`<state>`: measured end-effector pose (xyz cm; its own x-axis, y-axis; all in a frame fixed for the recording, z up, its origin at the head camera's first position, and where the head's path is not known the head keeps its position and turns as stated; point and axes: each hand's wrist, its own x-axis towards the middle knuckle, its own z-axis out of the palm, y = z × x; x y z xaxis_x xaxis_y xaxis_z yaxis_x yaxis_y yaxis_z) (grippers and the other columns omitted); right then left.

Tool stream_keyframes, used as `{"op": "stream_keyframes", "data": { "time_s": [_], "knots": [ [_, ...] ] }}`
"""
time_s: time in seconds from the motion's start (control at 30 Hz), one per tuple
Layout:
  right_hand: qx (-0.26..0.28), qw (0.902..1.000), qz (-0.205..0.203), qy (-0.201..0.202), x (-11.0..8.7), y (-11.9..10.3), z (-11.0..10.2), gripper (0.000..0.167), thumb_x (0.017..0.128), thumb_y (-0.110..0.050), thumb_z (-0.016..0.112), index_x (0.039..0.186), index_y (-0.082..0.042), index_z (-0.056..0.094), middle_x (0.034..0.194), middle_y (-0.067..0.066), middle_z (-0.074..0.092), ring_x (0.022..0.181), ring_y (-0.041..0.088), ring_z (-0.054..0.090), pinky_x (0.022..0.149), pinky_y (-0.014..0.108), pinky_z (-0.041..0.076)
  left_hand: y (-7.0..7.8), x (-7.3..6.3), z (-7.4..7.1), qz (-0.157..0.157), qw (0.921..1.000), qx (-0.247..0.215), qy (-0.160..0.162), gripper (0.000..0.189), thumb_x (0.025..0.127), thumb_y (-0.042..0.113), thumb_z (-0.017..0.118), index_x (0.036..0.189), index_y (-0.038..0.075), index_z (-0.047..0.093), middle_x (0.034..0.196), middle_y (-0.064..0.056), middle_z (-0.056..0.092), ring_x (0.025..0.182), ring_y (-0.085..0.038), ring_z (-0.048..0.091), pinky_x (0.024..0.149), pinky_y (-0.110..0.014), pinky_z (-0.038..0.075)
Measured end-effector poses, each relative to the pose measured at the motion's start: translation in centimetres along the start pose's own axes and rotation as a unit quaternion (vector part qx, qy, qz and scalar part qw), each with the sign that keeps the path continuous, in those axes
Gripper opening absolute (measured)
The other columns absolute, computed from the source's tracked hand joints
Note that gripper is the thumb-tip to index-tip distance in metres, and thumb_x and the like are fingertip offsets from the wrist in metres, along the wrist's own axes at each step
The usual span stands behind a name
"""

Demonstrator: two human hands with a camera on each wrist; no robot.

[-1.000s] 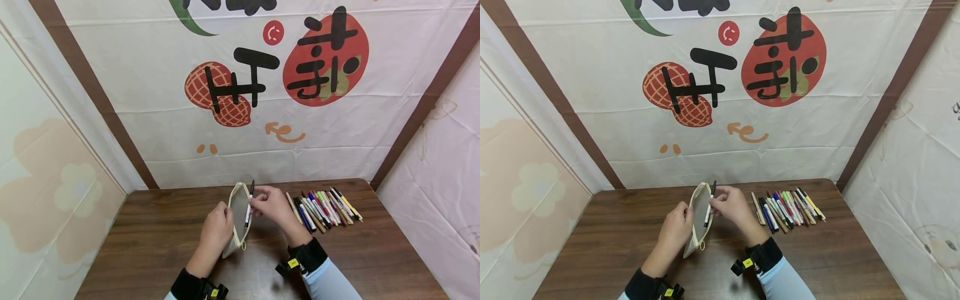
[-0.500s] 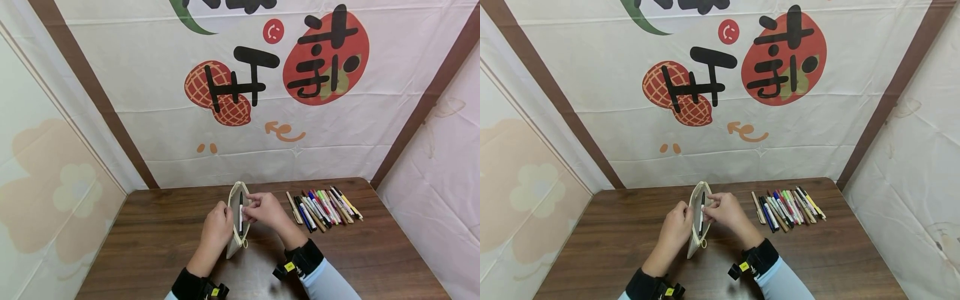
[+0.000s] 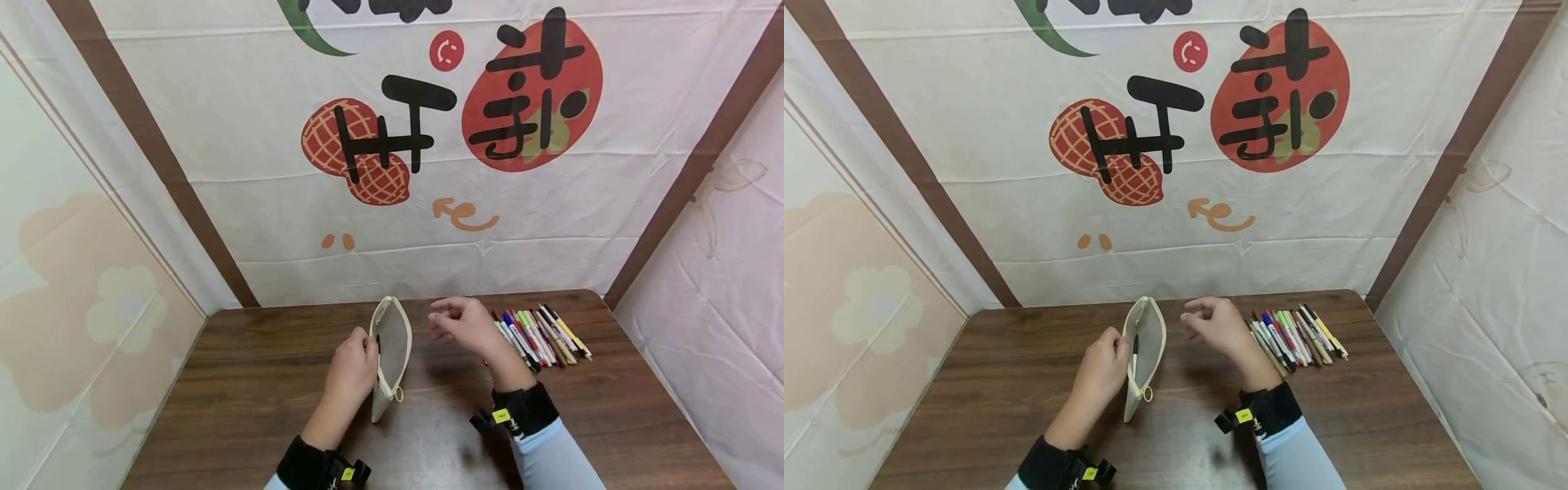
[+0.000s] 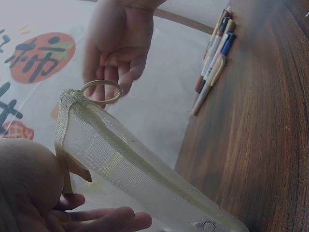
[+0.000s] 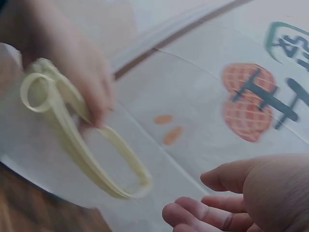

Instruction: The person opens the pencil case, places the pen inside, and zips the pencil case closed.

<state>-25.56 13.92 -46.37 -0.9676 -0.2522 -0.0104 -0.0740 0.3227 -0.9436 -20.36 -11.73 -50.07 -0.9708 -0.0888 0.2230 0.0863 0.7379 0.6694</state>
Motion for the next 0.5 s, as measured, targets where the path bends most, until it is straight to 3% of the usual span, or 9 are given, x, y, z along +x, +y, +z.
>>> {"op": "stream_keyframes", "data": {
  "time_s": [0.2,0.33,0.5],
  "knots": [
    [-0.054,0.9973,0.009,0.049,-0.4,0.1,-3.5,0.036,0.113,-0.025,0.071,0.142,-0.005,0.075,0.121,0.017,0.084,0.106,0.027,0.083,0.091,0.039,0.068,-0.2,0.1,-0.2,0.002,1.0000,-0.001,-0.005,0.022,0.112,0.015,0.055,0.091,0.009,0.058,0.078,-0.010,0.061,0.072,-0.025,0.059,0.067,-0.045,0.052],
    [-0.115,0.9897,0.025,0.082,-0.8,0.6,-5.8,0.040,0.113,-0.034,0.071,0.146,-0.011,0.075,0.133,0.015,0.080,0.123,0.034,0.075,0.102,0.048,0.061,-0.4,0.2,-0.2,0.007,0.9999,-0.009,-0.011,0.024,0.114,0.014,0.053,0.090,0.010,0.056,0.075,-0.006,0.056,0.068,-0.021,0.055,0.062,-0.039,0.048],
    [-0.137,0.9838,0.054,0.103,-1.1,1.6,-8.5,0.048,0.115,-0.039,0.067,0.155,-0.012,0.068,0.147,0.021,0.071,0.137,0.041,0.067,0.111,0.059,0.056,-0.6,0.3,-0.3,0.004,0.9997,-0.013,-0.019,0.025,0.115,0.015,0.052,0.091,0.009,0.056,0.075,-0.005,0.055,0.066,-0.019,0.054,0.061,-0.035,0.046]
  ]
}}
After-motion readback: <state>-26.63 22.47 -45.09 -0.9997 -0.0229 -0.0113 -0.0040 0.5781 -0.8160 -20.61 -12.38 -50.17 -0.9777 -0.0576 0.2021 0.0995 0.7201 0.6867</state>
